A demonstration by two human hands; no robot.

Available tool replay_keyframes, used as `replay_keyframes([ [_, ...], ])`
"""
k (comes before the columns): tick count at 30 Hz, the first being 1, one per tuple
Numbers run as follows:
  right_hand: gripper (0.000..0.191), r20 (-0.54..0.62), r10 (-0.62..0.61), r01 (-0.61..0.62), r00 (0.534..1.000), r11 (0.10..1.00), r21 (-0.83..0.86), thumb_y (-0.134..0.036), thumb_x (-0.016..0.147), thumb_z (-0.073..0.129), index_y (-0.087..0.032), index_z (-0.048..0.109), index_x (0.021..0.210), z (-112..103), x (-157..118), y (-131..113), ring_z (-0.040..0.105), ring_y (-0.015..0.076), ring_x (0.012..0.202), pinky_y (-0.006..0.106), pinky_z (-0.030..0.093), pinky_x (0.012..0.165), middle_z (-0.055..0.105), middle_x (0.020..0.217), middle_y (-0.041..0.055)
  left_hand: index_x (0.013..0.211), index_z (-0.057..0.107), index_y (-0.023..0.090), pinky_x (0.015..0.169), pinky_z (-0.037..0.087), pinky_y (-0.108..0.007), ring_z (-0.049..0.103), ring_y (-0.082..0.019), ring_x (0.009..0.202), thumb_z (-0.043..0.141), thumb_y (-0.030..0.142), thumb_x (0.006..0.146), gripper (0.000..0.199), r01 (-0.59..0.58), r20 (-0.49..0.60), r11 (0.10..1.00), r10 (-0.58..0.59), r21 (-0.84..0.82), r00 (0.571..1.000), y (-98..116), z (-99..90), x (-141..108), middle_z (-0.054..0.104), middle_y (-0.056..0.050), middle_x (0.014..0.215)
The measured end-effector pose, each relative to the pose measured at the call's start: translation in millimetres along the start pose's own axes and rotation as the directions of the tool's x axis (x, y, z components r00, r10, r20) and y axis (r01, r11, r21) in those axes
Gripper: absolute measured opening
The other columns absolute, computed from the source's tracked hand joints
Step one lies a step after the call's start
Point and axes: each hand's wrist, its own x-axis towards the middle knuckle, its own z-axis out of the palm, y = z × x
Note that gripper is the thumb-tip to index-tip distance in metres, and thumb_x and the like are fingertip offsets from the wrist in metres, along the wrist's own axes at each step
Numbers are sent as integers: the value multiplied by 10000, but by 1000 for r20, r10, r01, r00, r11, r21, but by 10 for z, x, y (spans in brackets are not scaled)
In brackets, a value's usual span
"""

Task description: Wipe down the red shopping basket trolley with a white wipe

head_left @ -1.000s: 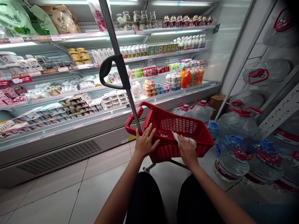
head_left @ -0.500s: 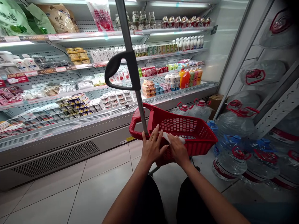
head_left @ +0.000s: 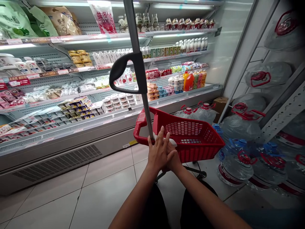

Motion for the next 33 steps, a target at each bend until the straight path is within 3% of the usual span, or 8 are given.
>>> replay_keyframes([
  [5,602,-86,21,-23,996,1000,-13,-225,1071,320,-245,205,1662,-293,-325,466,377,232,1522,509,309,1270,431,1634,76,1665,180,201,1241,142,-699,112,-326,1606,364,618,1033,780,-4,12,995,3,99,1000,-51,49,-17,148,-117,1729],
  [9,592,-135,138,-160,981,973,-166,-226,1073,302,-257,225,1659,-633,-823,1137,413,235,1502,513,324,1254,481,1601,68,1627,319,214,1253,2,-707,231,-307,1581,320,579,1061,673,-2,15,996,1,93,1000,-58,163,-16,260,-92,1698],
  [12,574,-160,223,-255,962,940,-225,-261,1078,301,-260,257,1651,-775,-1042,1434,417,249,1500,527,330,1244,494,1591,66,1589,405,223,1235,-85,-728,281,-318,1564,331,531,1073,605,17,0,998,-17,67,1000,-1,232,-26,365,-79,1657],
  [16,570,-190,250,-289,949,931,-222,-257,1080,290,-245,262,1649,-677,-942,1275,407,255,1506,540,334,1236,499,1586,78,1600,375,166,1287,-60,-636,211,-271,1591,346,508,1071,631,57,-35,998,-55,42,998,121,324,-60,359,-84,1662],
  [21,598,-128,106,-121,986,986,-116,-214,1071,298,-227,204,1662,-297,-499,602,396,230,1513,515,331,1249,463,1610,83,1599,352,76,1330,128,-464,231,-247,1585,364,522,1062,697,52,-28,999,-51,12,998,143,419,-73,338,-125,1674],
  [24,607,-160,29,-40,987,997,-68,-210,1071,319,-209,188,1664,-152,-350,404,400,227,1510,502,357,1241,473,1602,96,1590,365,61,1312,200,-451,276,-272,1570,374,535,1060,711,55,-20,998,-54,20,998,69,425,-65,356,-152,1664],
  [27,615,-146,-12,-2,989,995,-102,-185,1064,337,-208,197,1663,-187,-419,554,444,232,1481,492,389,1224,508,1576,100,1587,401,130,1296,230,-507,299,-304,1559,404,554,1050,685,51,-26,998,-50,31,998,-22,404,-62,367,-153,1661],
  [33,546,-120,128,-155,984,954,-255,-243,1064,343,-201,376,1608,-674,-1013,1442,546,276,1386,530,410,1198,604,1482,108,1549,478,320,1258,266,-615,287,-379,1554,542,541,1007,589,69,-83,997,-66,31,994,-132,408,-47,351,-101,1675],
])
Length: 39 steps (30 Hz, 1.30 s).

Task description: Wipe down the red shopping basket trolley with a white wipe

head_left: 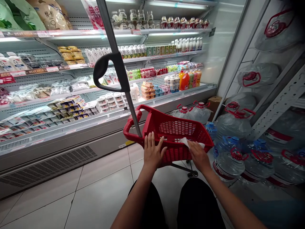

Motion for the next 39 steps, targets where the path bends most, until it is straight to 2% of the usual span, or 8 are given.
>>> replay_keyframes([
  [3,522,-26,118,-119,993,992,-47,-297,1068,330,-181,455,1561,-101,-111,283,554,299,1369,558,425,1174,631,1439,134,1517,523,320,1251,235,-671,230,-426,1562,567,543,991,573,-3,-11,1000,3,-7,1000,27,36,1,400,-81,1650],
  [5,521,-58,147,-149,987,988,-44,-304,1065,319,-184,473,1548,-83,-66,206,571,301,1345,577,419,1170,651,1409,140,1492,556,318,1252,201,-695,208,-445,1562,567,540,989,550,-10,-13,1000,10,-9,1000,71,59,-4,462,-65,1613],
  [11,568,-15,-31,32,999,996,83,-201,1044,311,-180,362,1609,235,378,-805,544,253,1371,523,363,1219,587,1501,109,1521,521,309,1269,125,-696,241,-423,1554,557,548,986,587,-22,9,1000,22,2,1000,163,94,-37,447,-46,1628],
  [14,580,-13,-75,76,997,991,111,-199,1041,329,-172,333,1621,318,482,-1043,514,256,1399,504,372,1217,553,1537,99,1584,421,315,1286,104,-661,189,-381,1582,515,538,1009,624,-70,31,997,70,15,997,88,79,-55,315,-14,1696],
  [20,548,10,-69,69,998,996,52,-221,1050,333,-190,398,1592,89,194,-334,579,265,1324,502,427,1173,634,1441,104,1628,274,410,1305,105,-613,111,-292,1610,464,476,1044,618,-47,60,999,47,-5,997,-162,91,-22,198,66,1721],
  [25,528,-31,74,-76,997,996,-56,-302,1059,324,-171,460,1552,-92,-125,204,591,298,1292,545,442,1142,660,1388,140,1655,233,290,1308,155,-577,128,-294,1606,472,421,1041,672,104,43,995,-103,-13,994,-138,269,29,211,-3,1722],
  [33,475,-26,76,-77,997,995,-67,-267,1059,344,-157,558,1468,56,111,-324,625,294,1217,499,470,1091,702,1312,137,1647,261,310,1290,241,-562,140,-317,1601,481,513,1029,686,-44,93,996,52,-84,994,414,590,-74,212,9,1724],
  [39,467,49,23,-21,999,999,-37,-259,1058,374,-193,543,1488,-73,-19,-453,678,272,1158,451,538,993,719,1299,121,1638,298,274,1290,238,-548,60,-340,1604,456,535,1036,675,-10,110,996,20,-87,994,209,661,-44,184,2,1735],
])
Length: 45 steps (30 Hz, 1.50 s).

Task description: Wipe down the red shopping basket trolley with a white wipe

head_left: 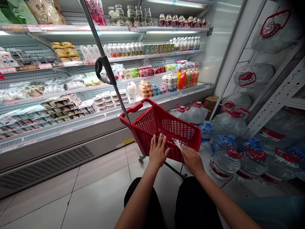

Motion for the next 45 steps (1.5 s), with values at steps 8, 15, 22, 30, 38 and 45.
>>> replay_keyframes([
  [8,705,63,-284,278,957,956,94,-52,961,361,-246,299,1637,-117,-427,-146,576,208,1367,454,466,1179,609,1486,65,1599,345,63,1314,169,-507,197,-280,1591,366,573,1047,753,138,71,990,-140,32,988,40,-7,-75,287,-163,1687],
  [15,660,177,-320,312,931,947,70,-89,1004,378,-305,313,1624,-354,-231,501,515,195,1429,482,432,1203,551,1545,27,1627,310,180,1316,141,-531,184,-236,1596,400,500,1047,668,52,32,998,-53,30,998,-91,-151,-430,247,-81,1707],
  [22,655,105,-228,226,968,974,31,-114,1024,367,-291,260,1645,-233,-314,174,490,229,1450,506,404,1217,530,1561,43,1640,281,242,1316,137,-551,188,-217,1593,391,326,1059,597,130,-3,988,-130,80,991,-180,-187,-449,284,-52,1696],
  [30,561,99,-392,376,915,915,149,-103,1004,422,-227,470,1549,-96,-231,-298,636,208,1280,453,477,1173,690,1374,72,1662,194,217,1319,198,-475,164,-217,1600,410,477,1059,692,7,14,999,-7,46,1000,256,-171,-784,233,-25,1714],
  [38,418,127,-401,379,907,910,170,-124,1022,427,-233,646,1360,-96,-166,-374,702,223,1102,495,476,1179,759,1130,62,1669,149,265,1309,209,-445,158,-204,1601,389,500,1066,690,59,18,997,-60,55,998,-257,-346,-891,221,1,1719],
  [45,528,150,-644,588,750,753,294,-68,1033,414,-253,499,1520,-48,25,-800,609,175,1324,420,480,1189,664,1420,35,1669,140,231,1320,94,-509,258,-218,1576,302,461,1089,644,272,-23,953,-272,129,962,-916,-369,-994,276,-44,1698],
])
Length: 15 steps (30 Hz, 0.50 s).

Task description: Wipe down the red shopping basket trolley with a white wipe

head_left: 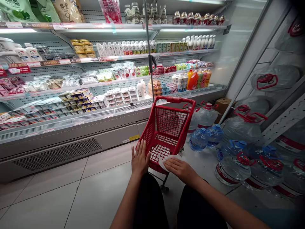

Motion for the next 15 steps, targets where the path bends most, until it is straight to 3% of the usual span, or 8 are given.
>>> replay_keyframes([
  [2,561,10,-24,24,1000,1000,0,-63,1030,417,-267,455,1551,-41,78,173,566,167,1376,410,474,1193,613,1484,25,1669,123,236,1315,85,-540,288,-231,1566,303,479,1088,655,31,-2,999,-31,6,1000,-71,-16,9,298,-52,1690],
  [4,588,-20,27,-27,999,999,-34,-53,1017,419,-260,432,1567,-64,129,377,557,176,1388,421,483,1185,610,1487,31,1669,122,234,1313,116,-540,307,-233,1558,314,483,1087,661,4,10,1000,-4,-10,1000,-1,-39,-9,314,-58,1685],
  [7,629,-75,108,-114,991,990,-78,-34,1000,403,-249,391,1591,-56,164,580,554,193,1392,450,481,1183,616,1480,44,1668,150,208,1301,224,-486,315,-228,1556,339,501,1083,682,-122,23,989,124,-81,992,307,-55,-74,320,-68,1684],
  [11,685,-67,106,-111,992,990,-81,-47,993,414,-256,292,1634,-27,101,634,496,189,1444,441,456,1203,552,1543,42,1661,201,197,1234,376,-446,406,-247,1510,405,491,1072,689,-218,-8,961,220,-169,975,654,-30,-136,393,-91,1652],
  [15,767,-97,161,-177,982,969,-175,0,958,365,-253,190,1661,-183,-171,904,504,196,1438,453,441,1209,508,1577,51,1651,240,262,1161,467,-416,551,-232,1399,423,363,1085,602,-221,-5,957,224,-187,975,583,-13,-94,469,-84,1609],
])
